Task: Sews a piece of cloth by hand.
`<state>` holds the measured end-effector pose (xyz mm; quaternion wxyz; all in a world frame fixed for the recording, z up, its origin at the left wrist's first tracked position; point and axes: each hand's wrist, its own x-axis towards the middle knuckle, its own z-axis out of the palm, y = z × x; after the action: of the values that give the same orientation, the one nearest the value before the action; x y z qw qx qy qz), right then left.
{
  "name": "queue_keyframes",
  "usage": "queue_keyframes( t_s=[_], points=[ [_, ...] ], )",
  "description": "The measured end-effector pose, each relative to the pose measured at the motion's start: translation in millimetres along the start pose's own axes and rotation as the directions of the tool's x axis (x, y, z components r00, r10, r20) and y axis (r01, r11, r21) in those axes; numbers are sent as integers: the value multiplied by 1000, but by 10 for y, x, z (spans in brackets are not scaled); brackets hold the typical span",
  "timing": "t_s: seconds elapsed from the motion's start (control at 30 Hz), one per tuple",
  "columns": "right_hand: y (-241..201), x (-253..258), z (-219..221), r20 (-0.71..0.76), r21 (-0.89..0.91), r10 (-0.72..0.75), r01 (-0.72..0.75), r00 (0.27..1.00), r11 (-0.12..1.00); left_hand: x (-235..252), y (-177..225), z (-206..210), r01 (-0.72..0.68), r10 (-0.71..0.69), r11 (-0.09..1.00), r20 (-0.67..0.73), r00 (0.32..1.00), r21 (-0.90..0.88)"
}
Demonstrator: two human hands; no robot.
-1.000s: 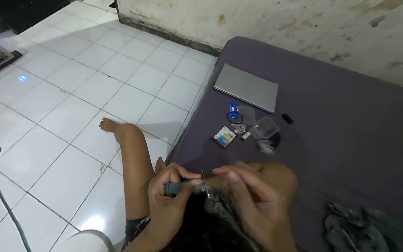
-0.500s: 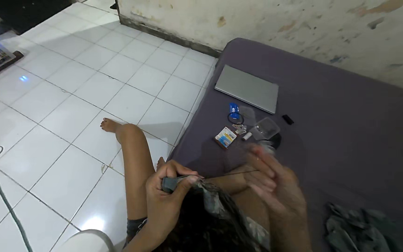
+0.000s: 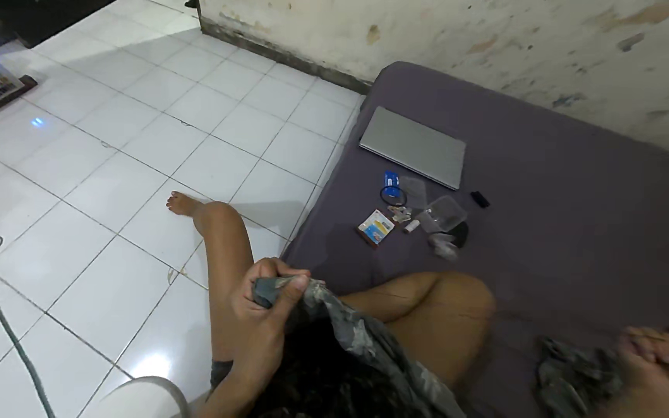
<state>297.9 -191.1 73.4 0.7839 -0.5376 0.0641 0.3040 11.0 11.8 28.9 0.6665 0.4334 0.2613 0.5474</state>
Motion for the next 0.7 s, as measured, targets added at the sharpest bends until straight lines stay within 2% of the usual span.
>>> queue_keyframes(
  t_s=[0.03,0.07,0.1,0.13,0.2,0.27,0.33,0.43,0.53,0.63,0.7],
  points=[
    [-110,449,-608,188,63,-74,63,979,996,4,-5,18,-8,8,1000,6,1000,1],
    [-116,769,-891,141,73,-241,233,960,970,9,-1,35,-16,16,1000,10,1000,8],
    [-71,947,-905,14,-4,-392,392,920,920,12,15,44,-23,23,1000,18,1000,21],
    [-9,1017,-761,-66,-132,-482,472,874,872,12,36,43,-28,27,999,33,999,39],
    [120,962,-345,-13,-334,-526,492,850,804,-6,68,50,-27,23,998,64,998,62],
    [266,785,91,177,-431,-481,507,859,747,-27,59,75,-22,17,998,87,996,58],
    [471,530,527,413,-455,-387,555,824,696,-39,47,97,-18,11,997,99,995,75],
    [838,204,966,779,-356,-212,695,590,625,-44,40,106,-22,10,995,118,993,101],
    [1081,-122,1263,895,-269,-102,708,434,654,-47,60,108,-12,-5,993,141,990,121],
    [1125,-226,1386,934,-222,-22,629,356,745,-51,69,101,-14,-8,991,158,987,136],
    [1082,-233,1395,938,-226,17,577,346,785,-51,77,96,-23,-2,989,162,987,148]
  ],
)
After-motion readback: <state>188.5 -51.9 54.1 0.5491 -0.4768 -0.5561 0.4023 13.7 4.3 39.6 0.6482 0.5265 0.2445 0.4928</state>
